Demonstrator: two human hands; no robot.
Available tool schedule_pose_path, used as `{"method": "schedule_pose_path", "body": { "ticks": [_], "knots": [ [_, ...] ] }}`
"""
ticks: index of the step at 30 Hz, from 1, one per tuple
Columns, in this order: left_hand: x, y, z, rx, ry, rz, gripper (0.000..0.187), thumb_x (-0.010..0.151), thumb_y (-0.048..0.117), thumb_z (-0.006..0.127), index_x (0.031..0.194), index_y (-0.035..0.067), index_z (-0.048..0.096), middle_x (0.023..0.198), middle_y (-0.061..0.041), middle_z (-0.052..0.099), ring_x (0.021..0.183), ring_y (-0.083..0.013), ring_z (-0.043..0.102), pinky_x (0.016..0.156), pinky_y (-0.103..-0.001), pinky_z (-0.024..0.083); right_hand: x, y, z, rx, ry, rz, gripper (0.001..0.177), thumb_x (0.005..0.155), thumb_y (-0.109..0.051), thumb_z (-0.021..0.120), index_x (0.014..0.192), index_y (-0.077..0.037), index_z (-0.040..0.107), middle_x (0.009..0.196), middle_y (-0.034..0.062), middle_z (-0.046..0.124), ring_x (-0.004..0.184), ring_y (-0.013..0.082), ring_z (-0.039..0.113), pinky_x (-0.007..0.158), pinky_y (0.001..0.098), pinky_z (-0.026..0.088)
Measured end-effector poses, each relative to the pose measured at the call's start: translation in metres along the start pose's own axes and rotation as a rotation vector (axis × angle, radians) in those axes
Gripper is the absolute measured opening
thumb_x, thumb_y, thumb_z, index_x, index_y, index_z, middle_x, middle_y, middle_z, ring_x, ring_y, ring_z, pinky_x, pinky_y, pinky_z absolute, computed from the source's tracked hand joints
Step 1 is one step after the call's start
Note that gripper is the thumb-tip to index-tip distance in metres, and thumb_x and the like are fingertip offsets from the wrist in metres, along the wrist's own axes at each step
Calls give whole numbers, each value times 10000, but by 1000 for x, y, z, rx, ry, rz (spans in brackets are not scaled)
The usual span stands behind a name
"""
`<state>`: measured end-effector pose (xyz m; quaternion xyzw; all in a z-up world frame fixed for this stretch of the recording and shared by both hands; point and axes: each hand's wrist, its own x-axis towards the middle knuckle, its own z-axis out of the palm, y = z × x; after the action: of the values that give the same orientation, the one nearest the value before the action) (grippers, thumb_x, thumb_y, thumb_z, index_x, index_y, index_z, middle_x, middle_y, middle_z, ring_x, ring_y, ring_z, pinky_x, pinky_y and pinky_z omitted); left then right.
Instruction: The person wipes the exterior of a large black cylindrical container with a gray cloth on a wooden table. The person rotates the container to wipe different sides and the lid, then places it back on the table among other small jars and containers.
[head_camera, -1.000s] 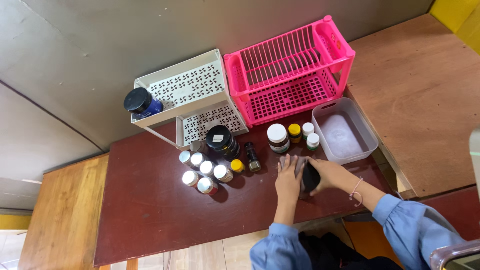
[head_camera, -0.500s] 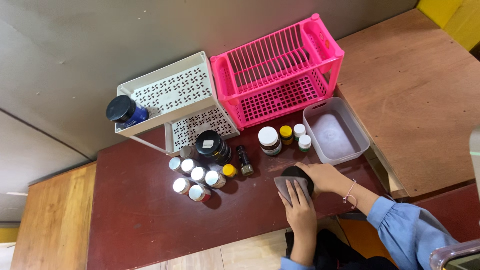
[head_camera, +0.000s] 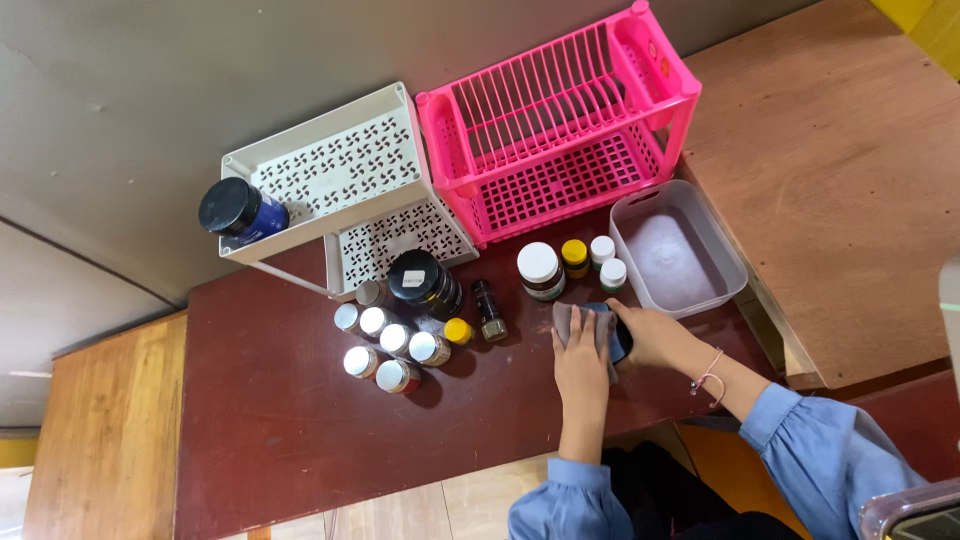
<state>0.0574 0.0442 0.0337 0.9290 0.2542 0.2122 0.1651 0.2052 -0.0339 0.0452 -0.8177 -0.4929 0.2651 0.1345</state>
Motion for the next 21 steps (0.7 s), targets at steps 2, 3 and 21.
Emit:
{"method": "schedule_pose_path", "body": {
  "ticks": [2,3,21],
  "knots": [
    [11,-1,3,-93,-83,-241,404,1020,299,514,1386,159,611,1492,-80,566,1254,-383,551,1031,-496,466,-1,-1,-3,11,1,-2,1306,455,-467,985,1504,-42,334,1193,200,683,1100,366,672,942,424,547],
    [14,-3,4,-139,-121,-363,422,1006,342,517,1378,164,608,1505,-84,550,1156,-417,581,953,-473,520,-2,-3,-3,16,2,-3,1309,447,-492,991,1493,-45,342,1196,197,681,1104,366,669,947,423,544],
    [-59,27,4,-36,416,-101,385,1006,156,608,1335,-44,623,1465,-211,567,1338,-473,555,1149,-509,453,-7,-8,-6,-31,-112,-146,1140,474,-329,972,1459,-136,430,1127,159,729,1085,356,688,914,431,565]
  ]
}}
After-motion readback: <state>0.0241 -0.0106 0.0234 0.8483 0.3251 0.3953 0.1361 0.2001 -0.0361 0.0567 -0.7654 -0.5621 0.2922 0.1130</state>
